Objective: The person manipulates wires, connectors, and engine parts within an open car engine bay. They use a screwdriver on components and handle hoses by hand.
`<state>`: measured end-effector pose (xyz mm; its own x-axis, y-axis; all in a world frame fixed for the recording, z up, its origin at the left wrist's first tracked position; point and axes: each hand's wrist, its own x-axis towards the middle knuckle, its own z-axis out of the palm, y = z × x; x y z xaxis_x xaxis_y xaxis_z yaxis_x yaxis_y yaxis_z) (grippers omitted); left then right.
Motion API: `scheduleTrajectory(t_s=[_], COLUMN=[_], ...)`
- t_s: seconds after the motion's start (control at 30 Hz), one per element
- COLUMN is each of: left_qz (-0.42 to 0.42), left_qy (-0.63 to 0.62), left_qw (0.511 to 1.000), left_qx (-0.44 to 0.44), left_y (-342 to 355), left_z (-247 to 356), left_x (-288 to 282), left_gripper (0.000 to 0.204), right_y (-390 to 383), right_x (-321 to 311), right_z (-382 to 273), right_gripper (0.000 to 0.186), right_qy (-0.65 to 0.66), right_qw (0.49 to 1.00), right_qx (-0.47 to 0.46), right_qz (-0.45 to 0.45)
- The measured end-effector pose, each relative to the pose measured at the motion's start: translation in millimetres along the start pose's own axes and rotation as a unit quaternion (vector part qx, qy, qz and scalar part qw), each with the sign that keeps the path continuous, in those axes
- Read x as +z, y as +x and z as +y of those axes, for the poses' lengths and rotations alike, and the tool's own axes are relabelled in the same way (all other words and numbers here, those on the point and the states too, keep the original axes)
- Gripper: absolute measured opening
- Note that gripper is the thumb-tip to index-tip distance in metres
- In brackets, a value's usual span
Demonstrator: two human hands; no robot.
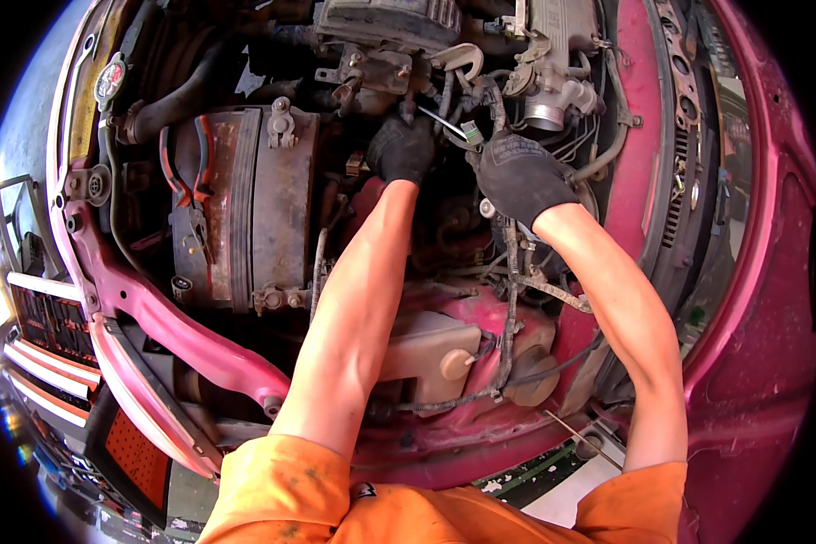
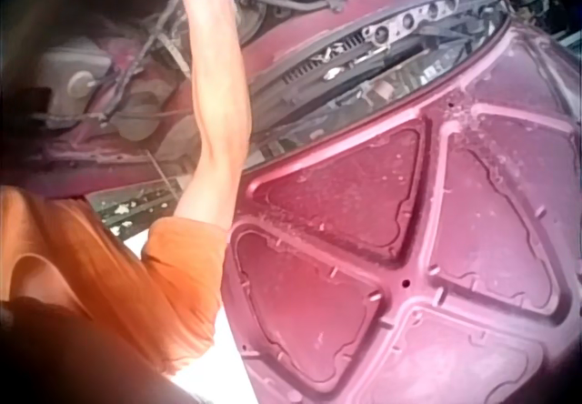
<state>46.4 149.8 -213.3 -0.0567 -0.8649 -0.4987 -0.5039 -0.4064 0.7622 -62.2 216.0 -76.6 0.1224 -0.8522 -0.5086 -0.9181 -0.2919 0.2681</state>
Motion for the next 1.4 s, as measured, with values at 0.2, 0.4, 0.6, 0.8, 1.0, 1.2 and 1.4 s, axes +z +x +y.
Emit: scheduleTrajectory(t_s=[0.2, 0.4, 0.6, 0.8, 1.0, 1.2, 1.4], left_qz=[0.037, -0.022, -0.042, -0.040, -0.021, 0.029, 0.048], left_qy=[0.025, 0.049, 0.173, 0.244, 0.248, 0.194, 0.107], left_qw=[0.999, 0.998, 0.973, 0.952, 0.945, 0.957, 0.988], left_qx=[-0.013, -0.018, 0.150, 0.180, 0.214, 0.215, 0.098], left_y=[7.9, 5.9, 3.0, 24.7, 26.0, 14.8, 16.7], left_z=[-10.7, -0.5, 12.6, 3.7, -16.0, -16.9, -30.0], left_x=[13.1, -3.2, -15.0, 2.0, 16.1, 16.2, 27.0], left_gripper=[0.055, 0.044, 0.039, 0.056, 0.061, 0.059, 0.042], right_y=[6.6, 11.1, 17.5, 12.1, -2.4, -5.4, 0.4], right_x=[-4.4, -13.5, -34.2, -18.3, -11.0, 0.2, -8.9], right_z=[-15.9, -2.8, 78.9, 69.3, 18.2, 4.1, -38.0], right_gripper=[0.049, 0.043, 0.025, 0.028, 0.040, 0.038, 0.035], right_qy=[0.110, 0.148, -0.028, -0.053, 0.084, 0.082, 0.200], right_qw=[0.984, 0.977, 0.998, 0.978, 0.983, 0.985, 0.955], right_qx=[0.140, 0.149, -0.037, -0.092, 0.067, 0.101, 0.208], right_qz=[-0.017, -0.042, 0.047, 0.180, 0.149, 0.116, -0.072])
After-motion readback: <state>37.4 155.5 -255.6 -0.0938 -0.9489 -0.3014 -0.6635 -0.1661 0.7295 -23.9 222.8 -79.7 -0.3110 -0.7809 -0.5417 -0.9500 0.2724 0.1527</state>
